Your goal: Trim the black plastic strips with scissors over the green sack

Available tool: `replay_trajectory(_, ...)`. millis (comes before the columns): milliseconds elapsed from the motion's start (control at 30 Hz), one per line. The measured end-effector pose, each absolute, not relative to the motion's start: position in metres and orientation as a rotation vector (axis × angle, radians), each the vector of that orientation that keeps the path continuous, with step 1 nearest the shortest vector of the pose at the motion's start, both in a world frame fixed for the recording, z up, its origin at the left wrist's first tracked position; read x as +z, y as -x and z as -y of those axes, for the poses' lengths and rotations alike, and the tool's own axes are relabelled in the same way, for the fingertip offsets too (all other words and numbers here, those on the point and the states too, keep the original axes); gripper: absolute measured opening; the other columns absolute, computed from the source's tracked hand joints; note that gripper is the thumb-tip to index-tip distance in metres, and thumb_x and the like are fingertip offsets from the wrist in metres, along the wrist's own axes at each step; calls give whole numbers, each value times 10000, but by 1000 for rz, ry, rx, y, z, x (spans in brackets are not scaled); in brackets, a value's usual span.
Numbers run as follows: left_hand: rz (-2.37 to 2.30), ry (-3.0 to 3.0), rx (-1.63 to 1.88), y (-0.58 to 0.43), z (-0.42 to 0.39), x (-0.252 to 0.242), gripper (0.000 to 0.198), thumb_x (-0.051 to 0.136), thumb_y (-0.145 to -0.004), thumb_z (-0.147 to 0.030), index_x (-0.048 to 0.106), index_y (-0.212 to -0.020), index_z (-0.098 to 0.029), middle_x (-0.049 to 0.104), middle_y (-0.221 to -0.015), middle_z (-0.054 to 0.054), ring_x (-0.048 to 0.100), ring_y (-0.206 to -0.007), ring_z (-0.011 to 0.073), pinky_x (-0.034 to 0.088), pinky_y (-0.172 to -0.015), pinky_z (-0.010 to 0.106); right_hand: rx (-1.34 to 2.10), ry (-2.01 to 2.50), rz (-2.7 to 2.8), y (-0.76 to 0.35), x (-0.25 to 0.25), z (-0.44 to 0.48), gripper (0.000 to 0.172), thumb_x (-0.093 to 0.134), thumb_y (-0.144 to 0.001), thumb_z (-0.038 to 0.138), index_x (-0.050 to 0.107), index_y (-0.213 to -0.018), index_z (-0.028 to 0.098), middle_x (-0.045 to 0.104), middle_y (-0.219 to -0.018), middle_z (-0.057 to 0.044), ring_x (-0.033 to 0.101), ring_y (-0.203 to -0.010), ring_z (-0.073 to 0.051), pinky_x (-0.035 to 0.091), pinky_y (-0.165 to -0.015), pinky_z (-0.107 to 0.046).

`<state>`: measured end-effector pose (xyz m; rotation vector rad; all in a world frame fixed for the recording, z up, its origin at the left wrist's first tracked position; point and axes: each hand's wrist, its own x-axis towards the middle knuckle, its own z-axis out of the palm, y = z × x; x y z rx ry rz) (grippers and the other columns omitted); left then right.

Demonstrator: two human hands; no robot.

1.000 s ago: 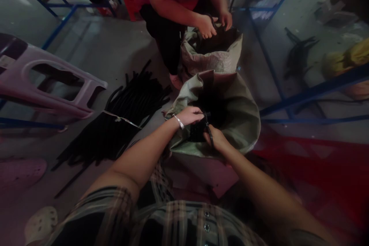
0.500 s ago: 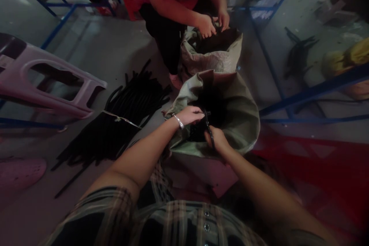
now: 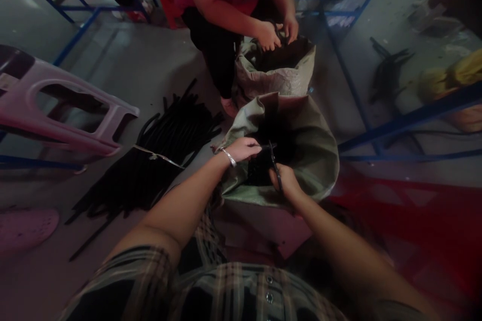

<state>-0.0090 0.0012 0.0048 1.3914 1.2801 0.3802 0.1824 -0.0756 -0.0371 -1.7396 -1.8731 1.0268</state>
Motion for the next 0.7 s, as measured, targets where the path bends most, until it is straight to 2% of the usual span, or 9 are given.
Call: replay_trajectory(700, -1295, -1407, 364, 11, -2, 8, 183, 569, -780, -306, 619, -797, -131, 581, -606, -5, 455, -431, 55, 341, -415, 166, 1094, 1765, 1788, -182, -35, 75, 302, 440, -793, 376, 439, -555, 190, 477, -519, 3, 422, -493, -102, 304, -476, -215)
